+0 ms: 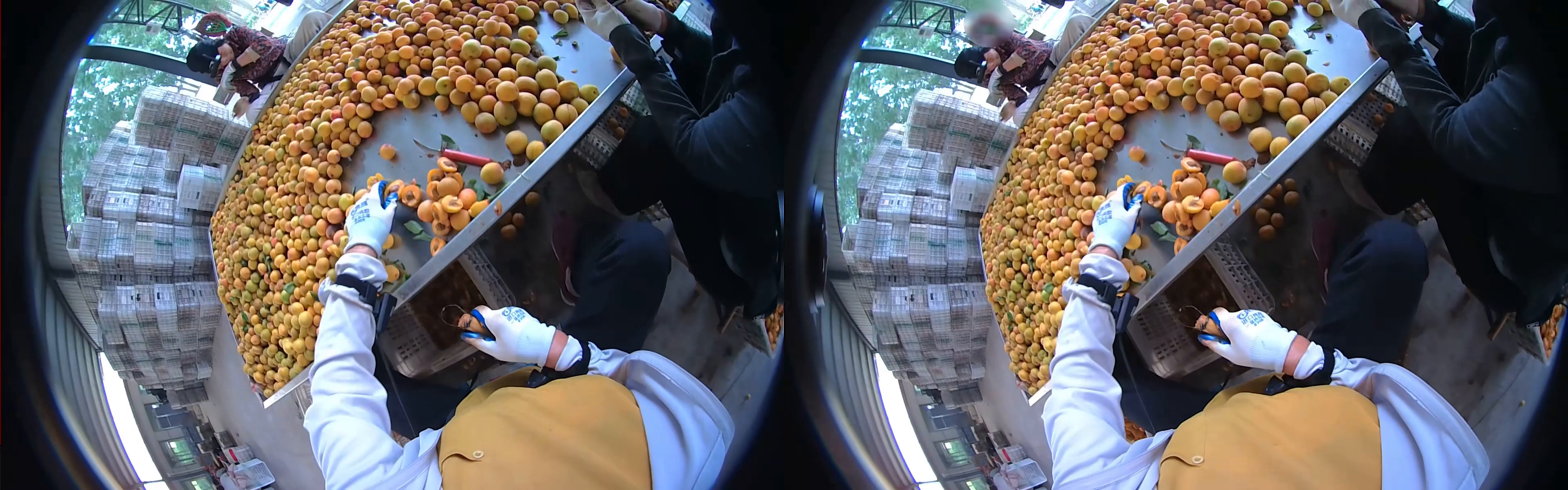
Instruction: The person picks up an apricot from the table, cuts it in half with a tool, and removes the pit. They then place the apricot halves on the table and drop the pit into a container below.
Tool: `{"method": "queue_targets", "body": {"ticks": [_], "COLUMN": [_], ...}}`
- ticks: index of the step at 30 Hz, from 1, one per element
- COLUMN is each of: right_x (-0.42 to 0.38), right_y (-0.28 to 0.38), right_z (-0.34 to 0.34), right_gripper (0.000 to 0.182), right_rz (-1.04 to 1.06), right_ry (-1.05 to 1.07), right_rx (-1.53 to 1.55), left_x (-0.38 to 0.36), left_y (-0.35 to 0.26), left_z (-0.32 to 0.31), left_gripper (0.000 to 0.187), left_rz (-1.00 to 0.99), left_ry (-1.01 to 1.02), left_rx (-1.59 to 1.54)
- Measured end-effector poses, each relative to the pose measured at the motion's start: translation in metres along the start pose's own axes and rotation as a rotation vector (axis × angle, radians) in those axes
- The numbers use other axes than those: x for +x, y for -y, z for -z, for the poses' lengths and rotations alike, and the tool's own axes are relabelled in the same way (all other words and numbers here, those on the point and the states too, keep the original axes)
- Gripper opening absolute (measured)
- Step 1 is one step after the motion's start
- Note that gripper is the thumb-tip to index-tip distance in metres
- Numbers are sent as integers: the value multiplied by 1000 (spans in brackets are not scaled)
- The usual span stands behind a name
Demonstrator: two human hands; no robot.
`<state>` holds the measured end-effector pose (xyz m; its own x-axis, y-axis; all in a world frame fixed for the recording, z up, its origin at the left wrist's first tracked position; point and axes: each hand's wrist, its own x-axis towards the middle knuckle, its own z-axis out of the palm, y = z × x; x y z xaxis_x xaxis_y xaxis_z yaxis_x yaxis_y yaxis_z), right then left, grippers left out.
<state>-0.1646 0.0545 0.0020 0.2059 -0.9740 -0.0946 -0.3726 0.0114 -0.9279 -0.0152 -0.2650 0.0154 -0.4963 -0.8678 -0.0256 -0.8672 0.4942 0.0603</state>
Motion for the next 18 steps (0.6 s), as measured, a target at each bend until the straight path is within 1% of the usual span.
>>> {"method": "queue_targets", "body": {"ticks": [2, 3, 5, 6, 8, 9, 10, 12, 14, 16, 17, 18], "right_x": [1, 2, 4, 4, 5, 6, 5, 4, 2, 6, 6, 6], "right_y": [-1, -3, -5, -3, 4, 6, 5, 4, 9, 10, 14, 22], "right_z": [4, 5, 7, 7, 9, 11, 10, 4, 2, -1, -1, 1], "right_gripper": [37, 38, 38, 38, 37, 36, 36, 32, 29, 28, 27, 25], "right_rz": [-5, -10, -28, -42, -54, -72, -71, 8, 2, 84, 109, 99], "right_ry": [-33, -36, -23, -7, -6, -13, -10, -182, -256, -310, -297, -279], "right_rx": [46, 48, 45, 45, 52, 57, 54, 225, 328, 350, 372, 390], "left_x": [15, 24, 37, 34, 26, 18, 10, -14, -67, -108, -130, -149], "left_y": [-8, -6, 1, 0, -5, -13, -11, -5, -16, -32, -38, -44], "left_z": [-4, -5, -6, -5, -3, 4, 9, 21, 44, 49, 43, 37], "left_gripper": [47, 47, 47, 47, 49, 43, 43, 31, 24, 28, 31, 34], "left_rz": [117, 114, 45, 51, 13, 5, 8, 278, 111, 24, 117, 168], "left_ry": [45, 45, 146, 147, 157, 133, 132, 178, 51, -53, -115, -129], "left_rx": [-51, -52, -78, -78, 19, 51, 49, -1095, -1711, -2123, -2193, -2303]}}
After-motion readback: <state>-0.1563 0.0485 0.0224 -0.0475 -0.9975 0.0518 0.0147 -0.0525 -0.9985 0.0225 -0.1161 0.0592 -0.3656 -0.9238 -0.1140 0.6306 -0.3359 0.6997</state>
